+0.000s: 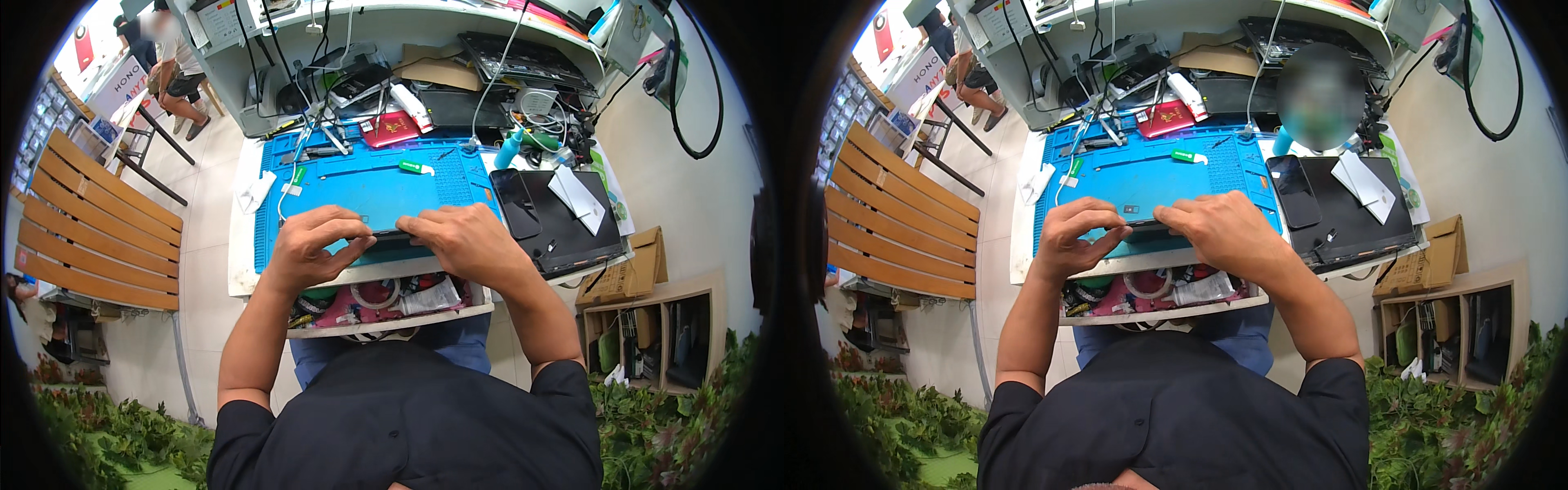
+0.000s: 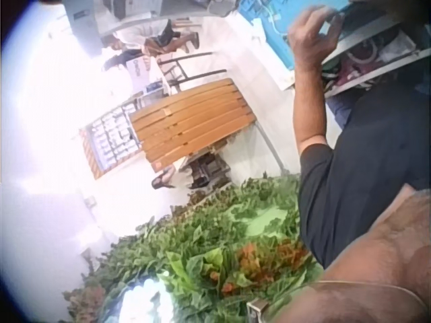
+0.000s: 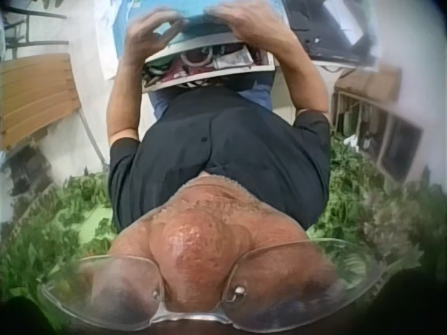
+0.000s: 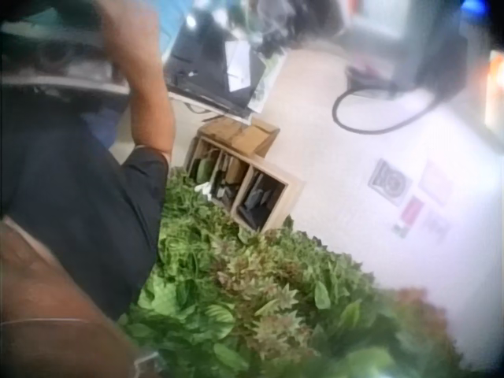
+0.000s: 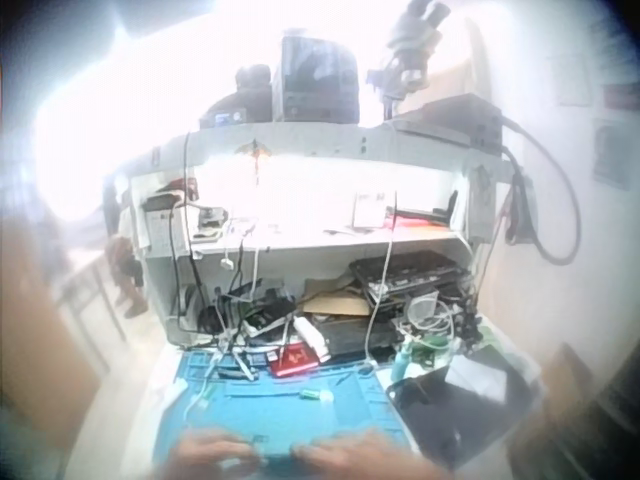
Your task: The person reassembles a tablet by placing the internal components, attaching the back cover, and using a tool to press around the edges.
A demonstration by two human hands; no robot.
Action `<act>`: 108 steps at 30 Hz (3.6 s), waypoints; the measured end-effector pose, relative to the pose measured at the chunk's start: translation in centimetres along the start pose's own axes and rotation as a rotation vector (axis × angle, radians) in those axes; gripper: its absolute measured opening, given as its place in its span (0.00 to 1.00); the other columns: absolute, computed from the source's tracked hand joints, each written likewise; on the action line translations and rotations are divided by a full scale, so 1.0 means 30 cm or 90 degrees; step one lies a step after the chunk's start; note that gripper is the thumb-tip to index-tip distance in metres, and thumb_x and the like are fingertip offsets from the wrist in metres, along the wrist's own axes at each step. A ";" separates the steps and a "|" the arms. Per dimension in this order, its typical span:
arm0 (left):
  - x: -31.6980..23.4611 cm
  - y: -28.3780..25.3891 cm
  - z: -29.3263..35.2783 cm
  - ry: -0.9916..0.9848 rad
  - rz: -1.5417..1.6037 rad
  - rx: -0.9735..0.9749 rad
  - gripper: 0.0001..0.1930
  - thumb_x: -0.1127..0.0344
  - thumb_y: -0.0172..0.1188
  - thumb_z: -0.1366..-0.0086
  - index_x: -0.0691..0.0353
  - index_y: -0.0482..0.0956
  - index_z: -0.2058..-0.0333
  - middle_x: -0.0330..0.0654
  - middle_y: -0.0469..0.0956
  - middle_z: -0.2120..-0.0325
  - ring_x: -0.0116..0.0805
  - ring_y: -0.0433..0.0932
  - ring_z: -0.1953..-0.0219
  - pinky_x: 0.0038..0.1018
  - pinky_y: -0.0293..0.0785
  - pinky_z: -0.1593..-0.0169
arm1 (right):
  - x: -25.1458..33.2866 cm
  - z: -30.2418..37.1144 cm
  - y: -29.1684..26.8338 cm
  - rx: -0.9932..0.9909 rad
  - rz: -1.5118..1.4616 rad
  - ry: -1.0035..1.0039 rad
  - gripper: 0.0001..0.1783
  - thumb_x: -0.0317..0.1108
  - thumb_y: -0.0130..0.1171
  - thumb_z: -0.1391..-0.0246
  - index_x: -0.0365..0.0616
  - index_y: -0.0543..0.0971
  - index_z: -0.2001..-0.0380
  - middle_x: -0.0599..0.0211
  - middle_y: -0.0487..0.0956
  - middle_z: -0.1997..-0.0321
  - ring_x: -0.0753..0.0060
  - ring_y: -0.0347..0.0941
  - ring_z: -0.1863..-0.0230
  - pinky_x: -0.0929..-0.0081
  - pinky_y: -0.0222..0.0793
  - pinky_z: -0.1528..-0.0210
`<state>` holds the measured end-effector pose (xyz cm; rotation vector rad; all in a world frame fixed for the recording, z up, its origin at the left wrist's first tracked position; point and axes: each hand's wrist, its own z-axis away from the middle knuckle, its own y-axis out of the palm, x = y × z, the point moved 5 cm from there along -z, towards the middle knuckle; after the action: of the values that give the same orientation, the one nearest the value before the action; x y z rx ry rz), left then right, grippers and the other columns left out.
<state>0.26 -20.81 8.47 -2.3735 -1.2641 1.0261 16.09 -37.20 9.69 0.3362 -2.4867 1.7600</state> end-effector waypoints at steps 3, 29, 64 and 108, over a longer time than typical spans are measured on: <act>0.006 -0.006 -0.016 0.025 -0.035 0.060 0.11 0.75 0.81 0.44 0.57 0.88 0.64 0.40 0.88 0.67 0.36 0.87 0.69 0.30 0.83 0.68 | -0.008 0.004 0.009 -0.015 -0.028 0.006 0.15 0.31 0.66 0.37 0.48 0.84 0.47 0.69 0.87 0.62 0.62 0.88 0.60 0.64 0.80 0.63; 0.045 0.016 -0.073 0.058 0.007 0.095 0.13 0.80 0.76 0.47 0.58 0.88 0.64 0.40 0.86 0.70 0.37 0.86 0.70 0.29 0.82 0.69 | -0.081 -0.004 -0.002 -0.037 -0.075 0.046 0.15 0.35 0.77 0.44 0.45 0.87 0.55 0.64 0.89 0.61 0.58 0.88 0.62 0.63 0.82 0.61; 0.104 0.042 -0.049 0.074 0.051 0.054 0.16 0.83 0.76 0.51 0.61 0.88 0.62 0.41 0.86 0.70 0.35 0.84 0.72 0.28 0.80 0.70 | -0.043 -0.023 0.046 -0.147 -0.041 -0.052 0.25 0.25 0.65 0.49 0.55 0.85 0.47 0.73 0.80 0.65 0.65 0.82 0.66 0.65 0.78 0.66; 0.107 0.042 -0.034 0.066 0.034 0.042 0.16 0.82 0.76 0.52 0.60 0.88 0.63 0.40 0.86 0.69 0.35 0.84 0.72 0.28 0.80 0.69 | 0.005 -0.108 0.078 -0.103 -0.091 -0.045 0.16 0.21 0.69 0.48 0.40 0.84 0.54 0.65 0.89 0.62 0.63 0.88 0.64 0.66 0.83 0.66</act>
<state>2.94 -18.87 7.04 -2.3899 -1.1190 0.9317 15.22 -33.43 8.67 0.5553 -2.5597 1.5093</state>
